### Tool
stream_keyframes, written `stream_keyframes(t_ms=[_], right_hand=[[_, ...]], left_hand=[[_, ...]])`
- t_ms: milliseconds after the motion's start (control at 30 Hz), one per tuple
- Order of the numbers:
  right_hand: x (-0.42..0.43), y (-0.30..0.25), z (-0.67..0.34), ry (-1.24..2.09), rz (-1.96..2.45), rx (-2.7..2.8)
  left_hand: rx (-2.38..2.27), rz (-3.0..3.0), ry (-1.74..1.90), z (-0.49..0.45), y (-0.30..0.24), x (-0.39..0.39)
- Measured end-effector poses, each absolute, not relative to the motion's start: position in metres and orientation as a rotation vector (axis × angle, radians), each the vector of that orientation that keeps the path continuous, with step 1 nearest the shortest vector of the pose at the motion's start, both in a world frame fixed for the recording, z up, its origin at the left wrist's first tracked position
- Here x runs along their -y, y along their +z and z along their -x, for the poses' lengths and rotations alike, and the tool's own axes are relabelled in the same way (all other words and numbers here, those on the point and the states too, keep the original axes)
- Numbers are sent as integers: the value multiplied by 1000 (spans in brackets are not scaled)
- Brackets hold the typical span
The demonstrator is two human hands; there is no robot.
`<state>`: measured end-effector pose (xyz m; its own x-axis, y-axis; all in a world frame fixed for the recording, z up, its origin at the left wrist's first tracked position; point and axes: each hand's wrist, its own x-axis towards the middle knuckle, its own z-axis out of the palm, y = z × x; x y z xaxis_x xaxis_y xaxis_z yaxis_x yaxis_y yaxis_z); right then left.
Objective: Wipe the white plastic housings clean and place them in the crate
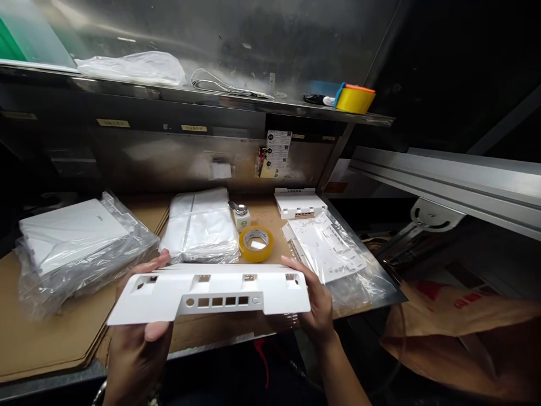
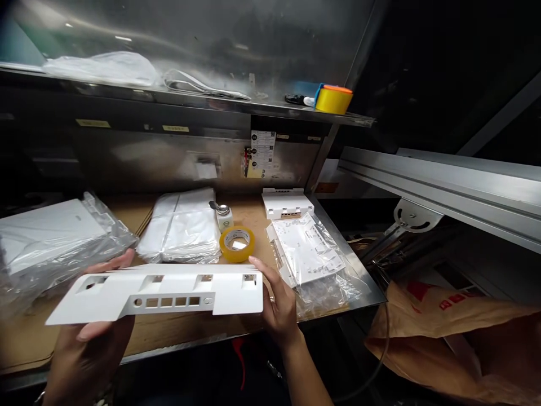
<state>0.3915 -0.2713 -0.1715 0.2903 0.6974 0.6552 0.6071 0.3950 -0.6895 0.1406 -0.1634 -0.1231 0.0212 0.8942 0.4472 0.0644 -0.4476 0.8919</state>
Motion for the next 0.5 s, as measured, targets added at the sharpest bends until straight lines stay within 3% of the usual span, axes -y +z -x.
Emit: stream_keyframes(t_ms=[500], right_hand=[[266,-183,-391,126,1217,1351]], left_hand=[[-710,-1412,1586,-143,-137,165]])
